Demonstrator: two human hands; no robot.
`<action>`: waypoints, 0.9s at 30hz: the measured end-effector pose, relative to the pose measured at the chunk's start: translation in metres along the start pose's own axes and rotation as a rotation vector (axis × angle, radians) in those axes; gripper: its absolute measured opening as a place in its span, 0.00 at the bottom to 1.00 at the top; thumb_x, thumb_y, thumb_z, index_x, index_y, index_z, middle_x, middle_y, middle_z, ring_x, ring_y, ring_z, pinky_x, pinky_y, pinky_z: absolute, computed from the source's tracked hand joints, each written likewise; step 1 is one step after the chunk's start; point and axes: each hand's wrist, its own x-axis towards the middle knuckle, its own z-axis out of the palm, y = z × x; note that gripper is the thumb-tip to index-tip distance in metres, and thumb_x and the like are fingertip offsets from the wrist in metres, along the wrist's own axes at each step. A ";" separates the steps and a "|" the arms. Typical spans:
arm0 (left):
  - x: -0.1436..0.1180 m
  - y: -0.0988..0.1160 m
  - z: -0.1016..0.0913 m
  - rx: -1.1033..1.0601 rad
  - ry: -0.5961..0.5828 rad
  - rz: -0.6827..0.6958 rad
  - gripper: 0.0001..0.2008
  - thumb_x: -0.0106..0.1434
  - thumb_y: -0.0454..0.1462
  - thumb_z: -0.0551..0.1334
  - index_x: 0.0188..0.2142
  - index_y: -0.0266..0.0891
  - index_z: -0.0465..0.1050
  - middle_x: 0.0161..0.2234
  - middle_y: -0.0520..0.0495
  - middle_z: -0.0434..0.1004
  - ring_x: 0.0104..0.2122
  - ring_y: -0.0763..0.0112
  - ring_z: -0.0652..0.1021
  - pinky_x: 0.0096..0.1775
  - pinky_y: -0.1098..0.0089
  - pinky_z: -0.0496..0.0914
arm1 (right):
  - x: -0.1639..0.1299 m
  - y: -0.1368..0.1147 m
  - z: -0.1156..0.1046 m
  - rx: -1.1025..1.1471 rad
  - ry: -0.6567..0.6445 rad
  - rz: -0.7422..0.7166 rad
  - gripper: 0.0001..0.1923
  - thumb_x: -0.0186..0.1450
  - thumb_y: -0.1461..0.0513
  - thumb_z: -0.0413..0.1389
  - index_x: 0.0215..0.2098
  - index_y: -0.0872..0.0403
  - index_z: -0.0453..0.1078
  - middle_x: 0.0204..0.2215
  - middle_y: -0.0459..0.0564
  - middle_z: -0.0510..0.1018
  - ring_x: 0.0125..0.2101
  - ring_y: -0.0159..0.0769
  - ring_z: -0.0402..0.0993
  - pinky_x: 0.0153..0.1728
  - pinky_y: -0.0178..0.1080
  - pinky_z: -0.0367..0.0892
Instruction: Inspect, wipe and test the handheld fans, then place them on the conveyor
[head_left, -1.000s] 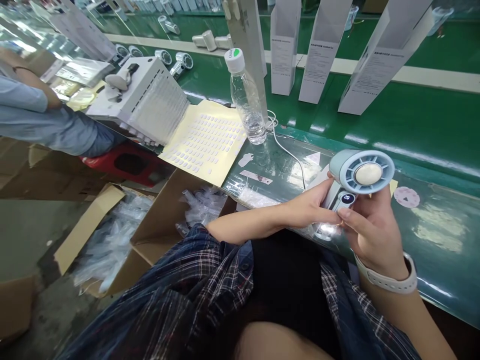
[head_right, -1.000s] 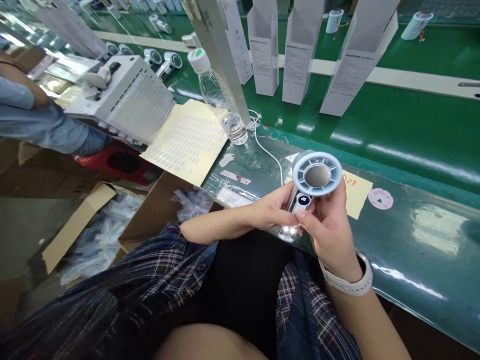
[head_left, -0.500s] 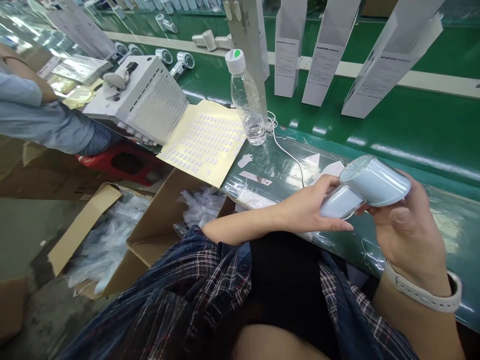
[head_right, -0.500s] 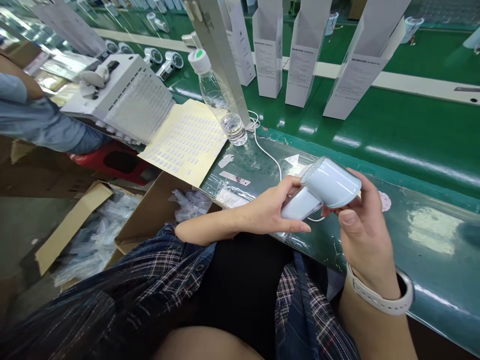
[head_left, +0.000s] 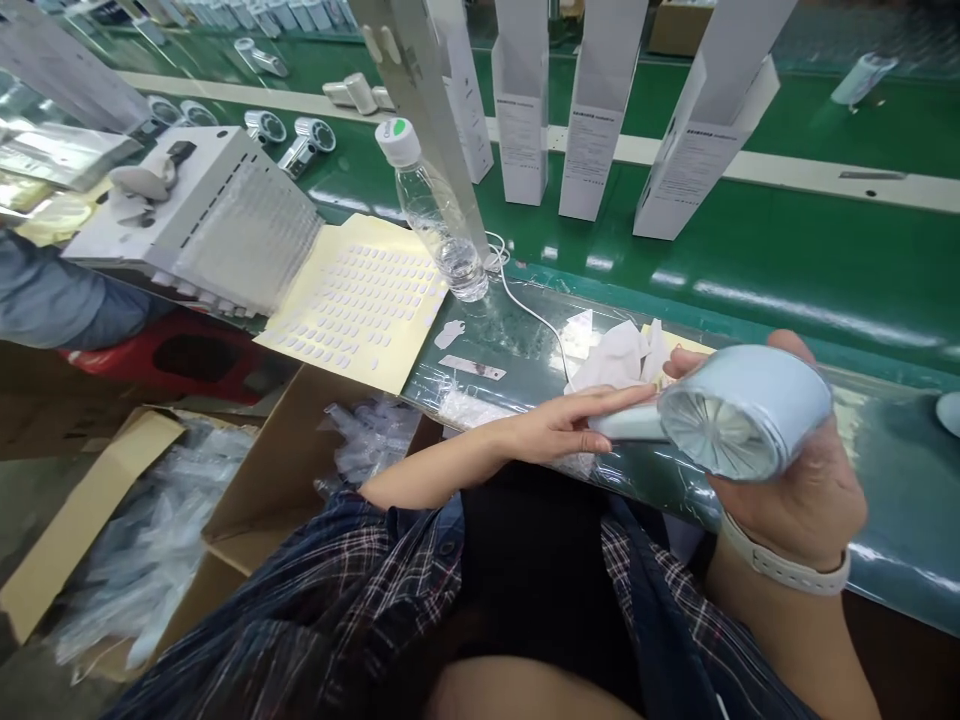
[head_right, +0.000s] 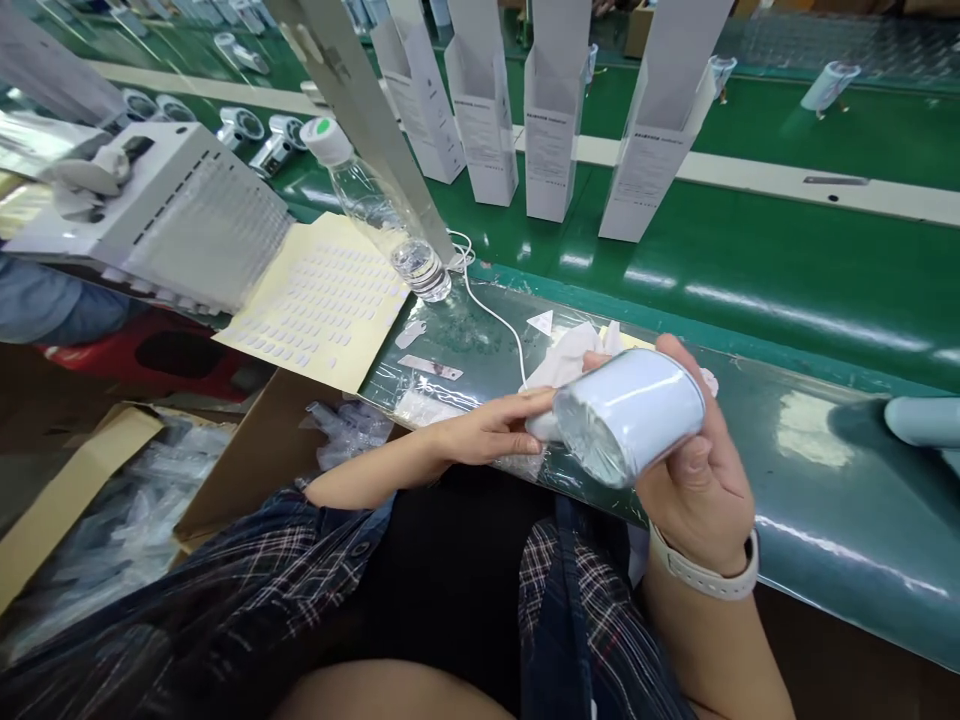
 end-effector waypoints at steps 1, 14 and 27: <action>0.001 -0.001 -0.002 0.116 0.100 0.082 0.38 0.71 0.56 0.73 0.75 0.54 0.71 0.63 0.37 0.81 0.61 0.56 0.81 0.66 0.53 0.75 | -0.001 0.000 0.001 0.029 -0.010 0.016 0.27 0.67 0.42 0.70 0.62 0.35 0.81 0.54 0.54 0.87 0.57 0.58 0.84 0.58 0.63 0.81; 0.003 0.027 0.001 0.698 0.481 0.608 0.35 0.60 0.46 0.83 0.64 0.43 0.79 0.56 0.37 0.89 0.55 0.60 0.89 0.56 0.59 0.85 | 0.020 0.024 -0.011 0.153 0.086 0.132 0.18 0.71 0.44 0.60 0.48 0.39 0.89 0.38 0.53 0.88 0.47 0.58 0.85 0.60 0.69 0.78; 0.003 0.005 0.009 0.560 0.458 0.586 0.37 0.57 0.51 0.84 0.60 0.42 0.78 0.57 0.36 0.88 0.56 0.57 0.89 0.57 0.57 0.83 | 0.022 0.036 -0.011 0.209 0.168 0.116 0.10 0.68 0.46 0.65 0.37 0.34 0.89 0.43 0.44 0.90 0.39 0.49 0.86 0.43 0.59 0.85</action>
